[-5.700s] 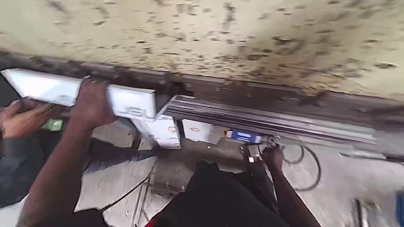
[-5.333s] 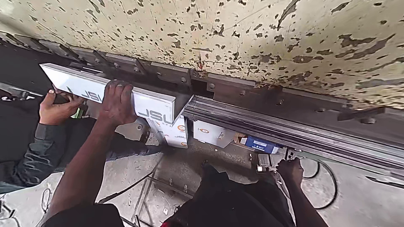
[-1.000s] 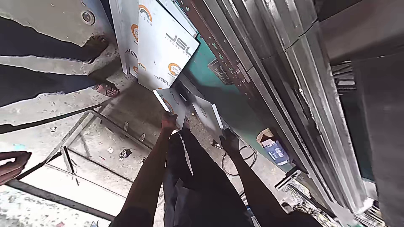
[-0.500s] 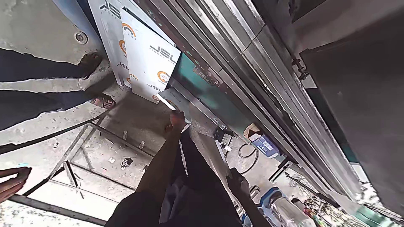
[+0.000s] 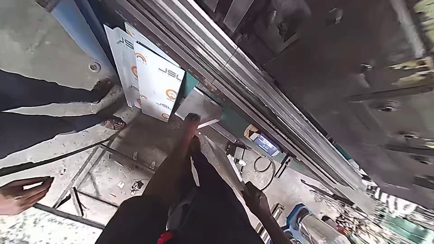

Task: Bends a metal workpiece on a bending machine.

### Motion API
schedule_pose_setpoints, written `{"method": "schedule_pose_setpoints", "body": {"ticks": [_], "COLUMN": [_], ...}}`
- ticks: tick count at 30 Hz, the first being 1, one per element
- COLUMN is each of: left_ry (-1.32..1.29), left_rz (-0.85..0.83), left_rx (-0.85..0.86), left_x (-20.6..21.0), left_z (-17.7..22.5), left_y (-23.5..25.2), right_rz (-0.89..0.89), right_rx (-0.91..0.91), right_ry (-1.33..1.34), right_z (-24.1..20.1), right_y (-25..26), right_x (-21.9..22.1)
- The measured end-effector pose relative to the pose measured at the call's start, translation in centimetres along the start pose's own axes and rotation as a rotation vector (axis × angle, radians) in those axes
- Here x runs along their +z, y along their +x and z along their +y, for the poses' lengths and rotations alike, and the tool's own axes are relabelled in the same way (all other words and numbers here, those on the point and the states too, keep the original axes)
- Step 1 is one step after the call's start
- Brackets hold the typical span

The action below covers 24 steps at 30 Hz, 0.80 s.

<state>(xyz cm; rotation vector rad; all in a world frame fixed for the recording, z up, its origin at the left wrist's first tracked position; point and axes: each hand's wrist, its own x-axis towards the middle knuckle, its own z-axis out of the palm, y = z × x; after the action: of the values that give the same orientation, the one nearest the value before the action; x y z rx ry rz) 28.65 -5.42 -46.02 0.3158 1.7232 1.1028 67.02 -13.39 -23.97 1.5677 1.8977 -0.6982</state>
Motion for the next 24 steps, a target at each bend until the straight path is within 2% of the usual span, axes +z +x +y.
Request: {"method": "schedule_pose_setpoints", "body": {"ticks": [1, 3, 5, 8, 9, 10, 12, 14, 16, 18, 19, 22, 24], "left_ry": [0.028, 0.018, 0.011, 0.201, 0.274, 0.231, -0.015, -0.020, 0.045, 0.053, 0.039, -0.057, 0.013], "left_rz": [0.041, 0.074, 0.108, -0.140, -0.212, -0.253, -0.228, 0.018, 0.309, 0.449, 0.491, 0.603, 0.677], "left_rx": [0.013, -0.070, -0.103, 0.041, 0.048, 0.018, -0.098, -0.122, -0.131, -0.146, -0.141, -0.078, -0.066], "left_x": [-1.5, -3.9, -4.8, -4.5, -3.8, -2.8, 0.0, 3.1, 4.3, 3.4, 2.7, 0.9, -0.7], "left_z": [0.1, 1.1, 1.8, -1.7, -1.4, 0.8, 4.6, 3.9, 2.3, 2.0, 2.0, 0.1, -0.1], "left_y": [-3.4, -11.5, -19.4, -27.8, -29.7, -31.2, -33.7, -33.1, -31.8, -32.0, -32.3, -33.6, -34.8], "right_rz": [0.011, 0.034, 0.046, 0.005, -0.018, -0.034, -0.029, 0.016, 0.106, 0.115, 0.038, -0.177, -0.215], "right_rx": [-0.040, -0.128, -0.225, -0.327, -0.341, -0.361, -0.452, -0.551, -0.720, -0.881, -0.922, -1.012, -1.001], "right_ry": [0.016, 0.033, 0.034, -0.008, -0.029, -0.048, -0.044, -0.044, -0.075, -0.087, -0.107, -0.106, -0.059], "right_z": [-0.7, -1.9, -3.3, -6.2, -7.4, -8.7, -10.1, -11.1, -11.6, -11.9, -12.4, -12.5, -11.7], "right_y": [-0.4, -1.1, -1.3, -1.6, -1.7, -1.4, -1.4, -1.3, -1.0, -0.6, -0.5, -0.7, 0.1], "right_x": [-0.6, -1.8, -2.8, -4.1, -4.6, -4.9, -4.6, -3.2, -1.5, -0.4, -0.6, -1.7, -2.5]}}
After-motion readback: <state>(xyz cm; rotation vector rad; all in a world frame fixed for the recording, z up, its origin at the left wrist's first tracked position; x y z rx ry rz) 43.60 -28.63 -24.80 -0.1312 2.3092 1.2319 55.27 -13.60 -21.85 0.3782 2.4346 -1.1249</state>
